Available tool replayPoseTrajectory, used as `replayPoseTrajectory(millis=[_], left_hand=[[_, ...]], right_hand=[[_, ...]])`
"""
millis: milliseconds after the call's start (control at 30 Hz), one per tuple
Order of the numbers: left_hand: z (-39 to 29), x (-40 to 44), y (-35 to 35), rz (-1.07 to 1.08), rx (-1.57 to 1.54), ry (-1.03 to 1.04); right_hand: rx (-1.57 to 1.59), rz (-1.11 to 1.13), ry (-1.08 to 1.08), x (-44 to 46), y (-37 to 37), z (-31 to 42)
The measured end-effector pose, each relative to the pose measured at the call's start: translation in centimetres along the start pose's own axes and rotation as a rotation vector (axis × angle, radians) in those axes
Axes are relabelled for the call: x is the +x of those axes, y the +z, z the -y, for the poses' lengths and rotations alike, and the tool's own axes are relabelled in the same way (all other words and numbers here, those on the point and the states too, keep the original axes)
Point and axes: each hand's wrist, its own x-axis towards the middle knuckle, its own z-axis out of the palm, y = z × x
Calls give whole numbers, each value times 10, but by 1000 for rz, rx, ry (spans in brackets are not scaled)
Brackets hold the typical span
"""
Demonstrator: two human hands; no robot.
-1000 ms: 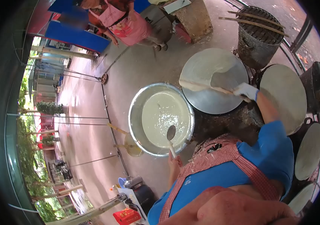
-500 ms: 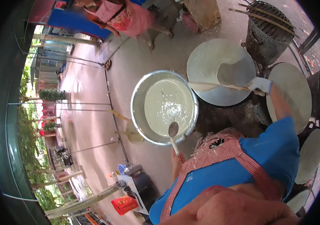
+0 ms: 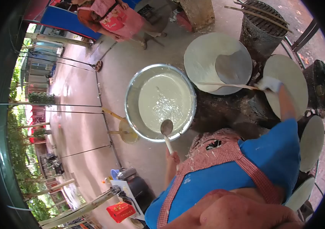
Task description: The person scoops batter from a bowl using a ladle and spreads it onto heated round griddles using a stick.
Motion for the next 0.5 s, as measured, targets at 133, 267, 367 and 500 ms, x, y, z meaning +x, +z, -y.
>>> replayPoseTrajectory(millis=[133,267,367,500], left_hand=[[-15,22,-25,148,88,-74],[-6,59,-70,346,-43,-183],[-32,35,-62,330,42,-156],[-46,25,-77,408,-409,-510]], right_hand=[[760,-385,636,-167,70,17],[997,-939,451,-122,204,118],[529,-991,475,-20,259,207],[27,-800,597,42,285,214]])
